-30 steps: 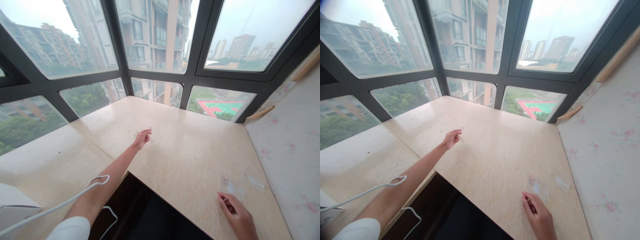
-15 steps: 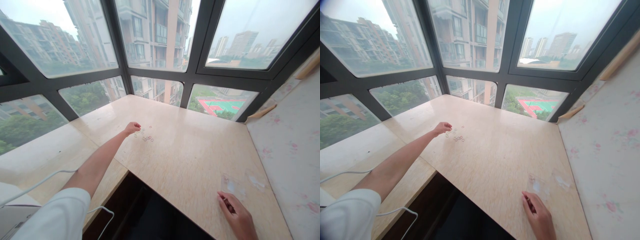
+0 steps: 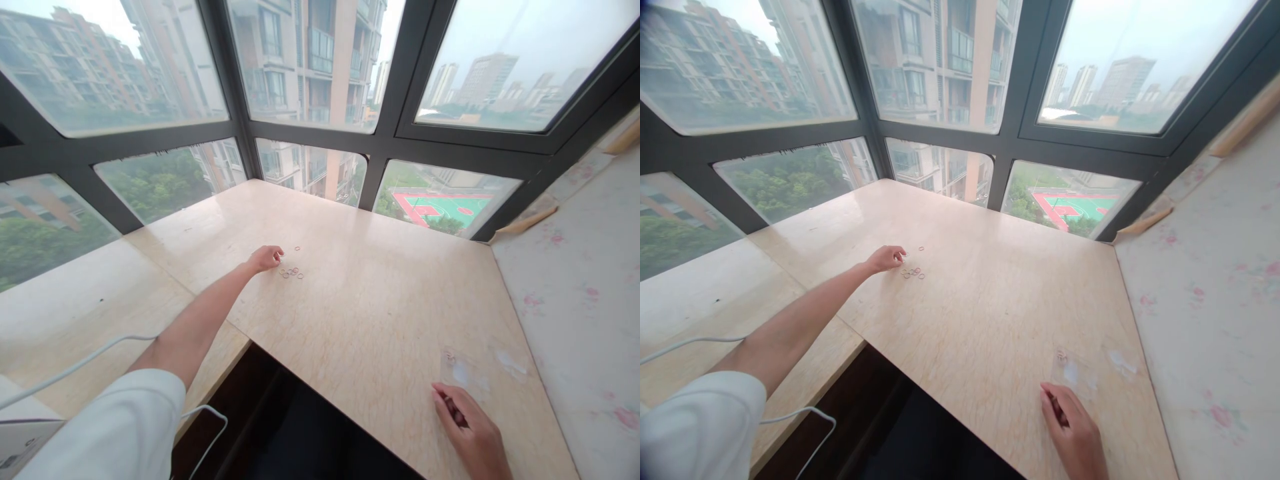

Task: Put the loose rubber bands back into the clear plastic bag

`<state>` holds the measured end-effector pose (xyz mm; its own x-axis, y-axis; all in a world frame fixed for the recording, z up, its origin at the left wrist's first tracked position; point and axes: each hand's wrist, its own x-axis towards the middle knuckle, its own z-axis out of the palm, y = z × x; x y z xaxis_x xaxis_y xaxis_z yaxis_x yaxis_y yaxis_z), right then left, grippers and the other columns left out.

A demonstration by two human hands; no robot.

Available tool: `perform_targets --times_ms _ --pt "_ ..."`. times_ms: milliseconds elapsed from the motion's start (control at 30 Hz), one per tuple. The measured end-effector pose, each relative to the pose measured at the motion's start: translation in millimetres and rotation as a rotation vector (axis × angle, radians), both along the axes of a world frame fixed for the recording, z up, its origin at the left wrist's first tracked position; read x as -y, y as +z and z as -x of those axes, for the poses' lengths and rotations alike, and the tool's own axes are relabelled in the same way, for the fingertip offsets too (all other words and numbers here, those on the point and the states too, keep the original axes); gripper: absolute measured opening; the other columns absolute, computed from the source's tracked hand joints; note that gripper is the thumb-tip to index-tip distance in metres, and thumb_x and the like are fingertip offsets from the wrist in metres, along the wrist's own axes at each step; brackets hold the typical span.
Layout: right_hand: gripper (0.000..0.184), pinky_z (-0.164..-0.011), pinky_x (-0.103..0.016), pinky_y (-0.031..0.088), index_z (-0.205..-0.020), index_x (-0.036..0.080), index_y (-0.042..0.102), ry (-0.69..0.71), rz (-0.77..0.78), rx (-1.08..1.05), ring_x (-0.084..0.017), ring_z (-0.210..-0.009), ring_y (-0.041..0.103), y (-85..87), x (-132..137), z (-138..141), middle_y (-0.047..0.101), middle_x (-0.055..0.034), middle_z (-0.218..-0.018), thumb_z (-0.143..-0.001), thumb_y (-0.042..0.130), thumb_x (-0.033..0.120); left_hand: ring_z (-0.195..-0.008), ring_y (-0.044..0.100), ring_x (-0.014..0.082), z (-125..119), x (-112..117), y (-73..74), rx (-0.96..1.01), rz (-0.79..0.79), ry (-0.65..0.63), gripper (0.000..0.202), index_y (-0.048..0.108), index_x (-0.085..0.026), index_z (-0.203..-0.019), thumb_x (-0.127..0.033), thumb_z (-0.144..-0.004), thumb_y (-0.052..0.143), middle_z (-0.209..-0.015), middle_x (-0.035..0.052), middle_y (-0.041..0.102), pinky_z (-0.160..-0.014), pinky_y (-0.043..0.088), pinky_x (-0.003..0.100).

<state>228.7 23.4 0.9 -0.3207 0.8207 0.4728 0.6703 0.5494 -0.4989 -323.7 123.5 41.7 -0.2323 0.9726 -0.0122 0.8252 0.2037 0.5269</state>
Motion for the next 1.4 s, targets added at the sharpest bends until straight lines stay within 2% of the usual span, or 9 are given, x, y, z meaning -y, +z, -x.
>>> perform_targets --times_ms 133,300,467,567,767,900,967,1167,1400 --pt "0.032 -0.052 -0.024 0.051 -0.086 0.022 0.067 -0.016 0.017 0.017 -0.015 -0.053 0.059 -1.3 -0.6 -0.1 0.069 -0.0067 -0.078 -0.090 0.048 0.047 -0.075 0.060 0.0200 -0.9 -4.0 3.3 -0.060 0.014 -0.028 0.028 0.064 -0.023 -0.079 -0.011 -0.054 0.060 -0.072 -0.0002 0.068 -0.066 0.039 0.025" --pt "0.029 -0.052 -0.024 0.051 -0.086 0.021 0.066 -0.010 0.023 0.028 -0.014 -0.052 0.058 -1.6 -0.6 -0.1 0.068 -0.0058 -0.078 -0.091 0.048 0.044 -0.069 0.059 0.0191 -4.9 -8.4 9.0 -0.032 0.017 -0.062 0.024 0.058 -0.022 -0.070 -0.009 -0.050 0.061 -0.063 -0.0017 0.063 -0.063 0.038 0.025" --pt "0.026 -0.054 -0.025 0.051 -0.088 0.021 0.065 0.003 0.044 0.013 -0.015 -0.056 0.060 -0.4 -0.1 1.0 0.067 -0.0060 -0.079 -0.092 0.048 0.039 -0.065 0.059 0.0160 -18.9 -11.0 14.1 0.078 -0.029 -0.079 0.022 0.055 -0.020 -0.076 -0.013 -0.056 0.060 -0.069 -0.0002 0.064 -0.061 0.043 0.025" --pt "0.024 -0.055 -0.026 0.051 -0.089 0.021 0.065 0.011 0.071 0.006 -0.016 -0.059 0.060 0.1 -0.5 1.9 0.067 -0.0060 -0.079 -0.092 0.047 0.037 -0.066 0.059 0.0151 -37.9 -11.7 22.6 0.240 -0.088 -0.094 0.016 0.057 -0.018 -0.074 -0.017 -0.058 0.062 -0.069 0.0010 0.064 -0.063 0.047 0.026" --pt "0.023 -0.060 -0.028 0.052 -0.091 0.020 0.064 0.029 0.101 -0.015 -0.017 -0.064 0.062 1.7 0.1 3.6 0.067 -0.0074 -0.082 -0.094 0.045 0.032 -0.066 0.058 0.0129 -100.3 -9.0 49.1 0.607 -0.181 -0.110 0.023 0.061 -0.016 -0.076 -0.023 -0.057 0.072 -0.072 0.0014 0.063 -0.059 0.048 0.025" --pt "0.023 -0.063 -0.028 0.053 -0.094 0.020 0.064 0.034 0.128 -0.022 -0.017 -0.068 0.063 2.8 1.5 4.6 0.066 -0.0071 -0.083 -0.095 0.043 0.029 -0.068 0.060 0.0131 -155.6 -7.0 62.0 0.925 -0.203 -0.225 0.028 0.060 -0.016 -0.082 -0.025 -0.061 0.076 -0.075 0.0011 0.062 -0.061 0.050 0.026" --pt "0.022 -0.065 -0.029 0.052 -0.094 0.019 0.063 0.035 0.139 -0.030 -0.017 -0.070 0.063 3.0 1.8 4.9 0.066 -0.0068 -0.083 -0.094 0.043 0.028 -0.070 0.061 0.0138 -184.9 -5.6 66.2 1.021 -0.197 -0.282 0.029 0.060 -0.016 -0.082 -0.025 -0.061 0.077 -0.075 0.0015 0.062 -0.062 0.050 0.026" --pt "0.017 -0.068 -0.030 0.050 -0.094 0.020 0.062 0.041 0.175 -0.072 -0.017 -0.073 0.062 5.9 2.5 5.5 0.065 -0.0055 -0.084 -0.092 0.045 0.021 -0.071 0.062 0.0160 -264.9 -2.0 69.2 1.058 -0.158 -0.449 0.024 0.061 -0.016 -0.082 -0.028 -0.066 0.073 -0.075 0.0040 0.064 -0.063 0.051 0.028" --pt "0.015 -0.067 -0.027 0.047 -0.091 0.020 0.063 0.029 0.200 -0.107 -0.016 -0.070 0.059 9.5 3.0 5.2 0.063 -0.0030 -0.081 -0.090 0.049 0.017 -0.064 0.059 0.0130 -340.9 0.2 57.8 0.987 -0.133 -0.561 0.018 0.063 -0.014 -0.079 -0.029 -0.071 0.069 -0.072 0.0041 0.065 -0.057 0.047 0.024"
